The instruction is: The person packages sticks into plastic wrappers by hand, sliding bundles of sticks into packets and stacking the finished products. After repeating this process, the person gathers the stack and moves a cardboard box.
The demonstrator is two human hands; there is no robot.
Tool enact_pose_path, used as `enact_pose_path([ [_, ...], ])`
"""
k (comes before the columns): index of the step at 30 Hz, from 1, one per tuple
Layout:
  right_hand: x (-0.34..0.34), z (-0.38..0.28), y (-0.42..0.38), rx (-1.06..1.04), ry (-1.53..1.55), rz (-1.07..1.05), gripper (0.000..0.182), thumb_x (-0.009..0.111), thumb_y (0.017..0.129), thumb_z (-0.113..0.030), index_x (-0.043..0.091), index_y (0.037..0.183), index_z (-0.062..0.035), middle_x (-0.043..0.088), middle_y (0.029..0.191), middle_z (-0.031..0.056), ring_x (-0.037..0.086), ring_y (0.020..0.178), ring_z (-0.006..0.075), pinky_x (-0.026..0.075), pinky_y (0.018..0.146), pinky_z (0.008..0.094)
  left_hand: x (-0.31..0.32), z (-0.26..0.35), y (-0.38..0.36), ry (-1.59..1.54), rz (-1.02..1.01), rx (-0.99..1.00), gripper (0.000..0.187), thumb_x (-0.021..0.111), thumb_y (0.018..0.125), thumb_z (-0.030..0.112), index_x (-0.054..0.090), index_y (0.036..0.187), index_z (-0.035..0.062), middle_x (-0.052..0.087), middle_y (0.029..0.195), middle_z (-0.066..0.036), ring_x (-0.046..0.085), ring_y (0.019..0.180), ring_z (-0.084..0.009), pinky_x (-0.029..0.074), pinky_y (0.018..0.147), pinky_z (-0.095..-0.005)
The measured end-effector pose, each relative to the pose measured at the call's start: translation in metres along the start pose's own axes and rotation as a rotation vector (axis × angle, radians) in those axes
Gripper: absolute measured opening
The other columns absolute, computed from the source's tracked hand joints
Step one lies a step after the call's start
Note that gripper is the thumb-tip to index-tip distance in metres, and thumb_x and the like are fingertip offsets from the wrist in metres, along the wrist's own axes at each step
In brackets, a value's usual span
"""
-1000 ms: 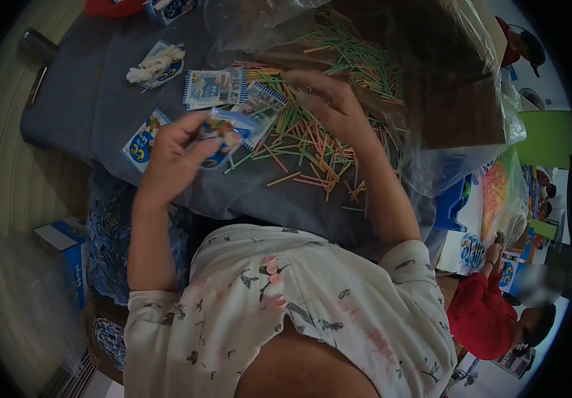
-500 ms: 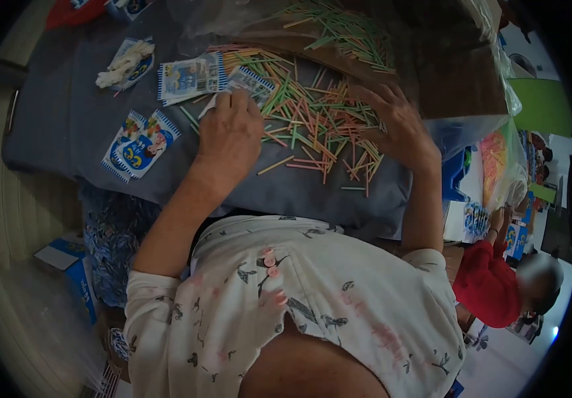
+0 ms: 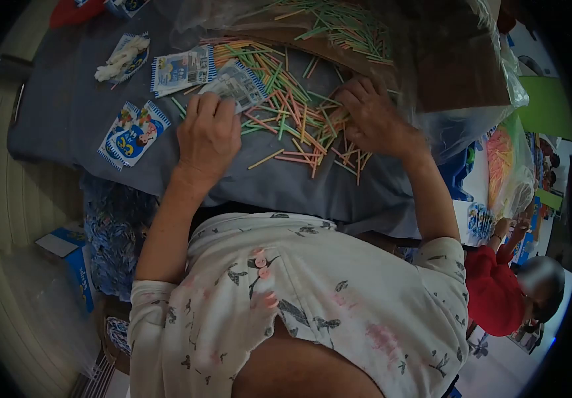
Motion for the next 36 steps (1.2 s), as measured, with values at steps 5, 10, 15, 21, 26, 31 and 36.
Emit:
enact_pose_path([
  [5, 0.002, -0.028, -0.018, 0.158, -0.128, -0.018, 0.034, 0.062, 0.073, -0.007, 0.055, 0.106, -0.0050, 0.056, 0.104, 0.0120, 0.050, 0.111, 0.0314, 0.031, 0.101, 0.0529, 0.003, 0.001, 0.009, 0.117, -0.077, -0.039, 0.004, 0.064, 0.074, 0.002, 0.060, 0.074, 0.0011, 0.055, 0.084, -0.012, 0.056, 0.084, -0.0302, 0.052, 0.067, -0.0401],
  [10, -0.013, -0.019, -0.017, 0.295, -0.026, 0.132, 0.029, 0.061, 0.078, -0.008, 0.056, 0.106, -0.0074, 0.061, 0.094, 0.0110, 0.057, 0.100, 0.0320, 0.033, 0.094, 0.0502, 0.009, -0.010, 0.002, 0.044, 0.005, 0.026, 0.002, 0.063, 0.073, 0.003, 0.062, 0.075, 0.0020, 0.057, 0.085, -0.010, 0.057, 0.085, -0.0299, 0.052, 0.067, -0.0398],
  [15, 0.006, -0.011, 0.013, 0.453, 0.451, 0.413, 0.017, 0.062, 0.084, -0.005, 0.059, 0.101, -0.0057, 0.067, 0.075, 0.0096, 0.065, 0.069, 0.0264, 0.047, 0.066, 0.0375, 0.000, -0.002, 0.010, 0.037, -0.049, -0.014, 0.002, 0.063, 0.073, 0.003, 0.064, 0.075, 0.0020, 0.059, 0.085, -0.010, 0.058, 0.085, -0.0294, 0.053, 0.069, -0.0389],
  [21, 0.008, -0.014, 0.033, 0.480, 0.999, 0.772, 0.013, 0.067, 0.090, -0.018, 0.072, 0.093, -0.0062, 0.066, 0.074, 0.0059, 0.059, 0.070, 0.0135, 0.048, 0.069, 0.0284, -0.002, -0.013, 0.016, -0.014, -0.057, -0.066, 0.008, 0.064, 0.074, 0.004, 0.068, 0.080, 0.0020, 0.058, 0.083, -0.009, 0.058, 0.086, -0.0281, 0.053, 0.070, -0.0379],
  [26, 0.011, -0.020, 0.039, 0.276, 0.582, 0.624, 0.023, 0.064, 0.092, -0.030, 0.075, 0.102, -0.0133, 0.067, 0.105, 0.0073, 0.054, 0.109, 0.0234, 0.039, 0.096, 0.0378, 0.002, -0.013, 0.002, 0.032, -0.054, 0.061, 0.012, 0.065, 0.077, 0.002, 0.071, 0.087, 0.0014, 0.062, 0.089, -0.010, 0.060, 0.089, -0.0292, 0.053, 0.073, -0.0373],
  [31, 0.022, -0.028, 0.041, 0.249, 0.092, 0.378, 0.026, 0.062, 0.092, -0.031, 0.074, 0.113, -0.0210, 0.057, 0.132, 0.0037, 0.037, 0.133, 0.0323, 0.026, 0.109, 0.0464, -0.015, -0.011, 0.003, -0.043, -0.096, -0.058, 0.009, 0.065, 0.075, 0.002, 0.070, 0.083, 0.0009, 0.062, 0.090, -0.009, 0.059, 0.089, -0.0282, 0.052, 0.070, -0.0371],
  [36, 0.013, -0.023, 0.038, 0.431, 1.240, 0.726, 0.025, 0.059, 0.096, -0.022, 0.068, 0.111, -0.0043, 0.066, 0.095, 0.0082, 0.062, 0.094, 0.0227, 0.046, 0.091, 0.0379, -0.018, -0.030, 0.010, -0.261, -0.042, -0.142, 0.012, 0.067, 0.075, 0.002, 0.070, 0.086, 0.0017, 0.062, 0.090, -0.009, 0.059, 0.089, -0.0277, 0.051, 0.071, -0.0380],
])
Point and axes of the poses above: each hand's wrist, its own y-axis towards the middle knuckle, its own x-axis out of the palm, z = x × y, the point moved 3 cm from there along y, towards the middle knuckle
